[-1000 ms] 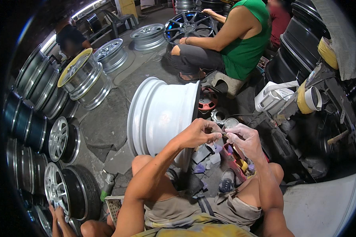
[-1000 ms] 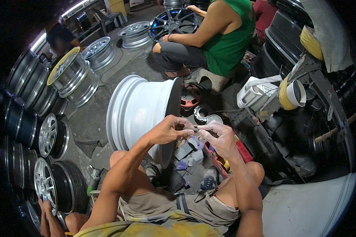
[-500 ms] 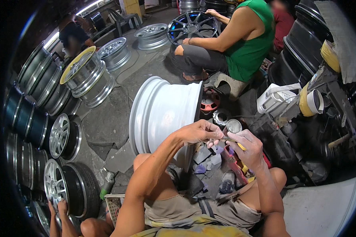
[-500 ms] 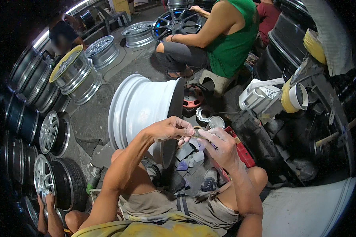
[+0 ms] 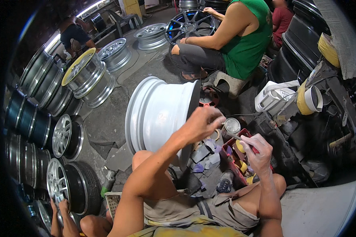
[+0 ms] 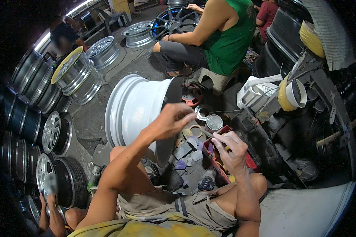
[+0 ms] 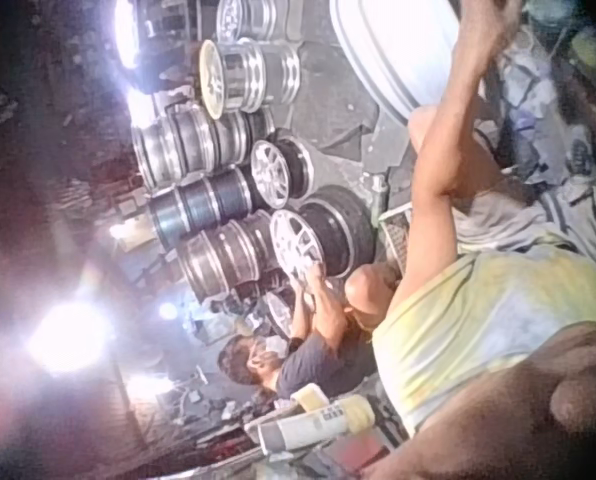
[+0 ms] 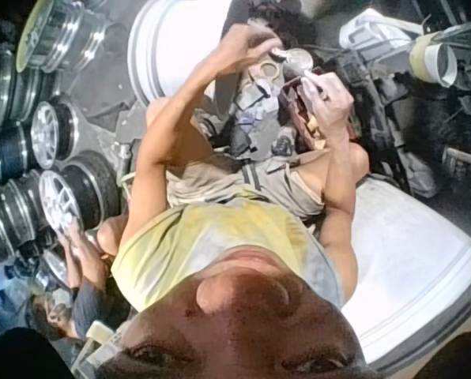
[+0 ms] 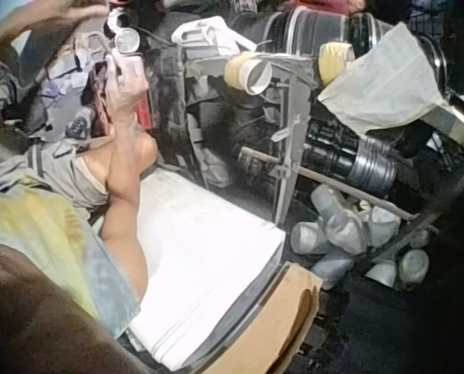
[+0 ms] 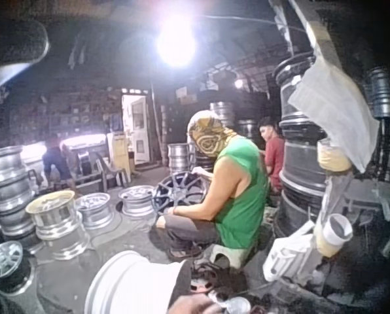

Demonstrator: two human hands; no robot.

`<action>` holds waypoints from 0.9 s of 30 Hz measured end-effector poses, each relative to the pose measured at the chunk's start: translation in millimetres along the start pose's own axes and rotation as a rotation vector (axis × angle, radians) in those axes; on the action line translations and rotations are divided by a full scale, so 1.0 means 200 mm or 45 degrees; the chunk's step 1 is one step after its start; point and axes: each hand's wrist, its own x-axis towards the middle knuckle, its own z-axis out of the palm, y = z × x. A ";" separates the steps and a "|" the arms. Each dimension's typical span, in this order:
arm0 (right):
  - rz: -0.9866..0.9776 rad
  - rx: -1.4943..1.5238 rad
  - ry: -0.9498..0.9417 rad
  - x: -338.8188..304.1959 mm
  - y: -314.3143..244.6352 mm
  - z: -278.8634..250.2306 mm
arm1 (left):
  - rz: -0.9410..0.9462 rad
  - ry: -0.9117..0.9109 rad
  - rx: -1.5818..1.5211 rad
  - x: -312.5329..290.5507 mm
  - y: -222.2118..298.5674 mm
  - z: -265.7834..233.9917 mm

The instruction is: The person sits on the floor in a workshop and sands a white car wheel rim using a sanding block. They rotate the wheel to sand different sections of the spokes and rim, occasionally flipping it over to work on the back side.

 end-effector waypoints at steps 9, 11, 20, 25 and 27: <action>0.101 0.010 0.068 -0.01 0.09 -0.11 | 0.049 0.717 0.766 0.17 -0.20 -0.11; 0.095 0.019 0.085 0.00 0.09 -0.11 | -0.119 0.603 0.913 0.17 -0.28 -0.08; 0.128 0.073 0.006 0.07 0.05 0.01 | -0.260 0.555 1.281 0.11 -0.48 -0.05; 0.176 0.100 -0.087 0.07 0.06 0.13 | -0.248 0.528 1.052 0.01 -0.44 -0.18; 0.028 -0.023 -0.186 0.05 0.10 0.17 | -0.179 0.602 1.091 -0.06 -0.48 -0.27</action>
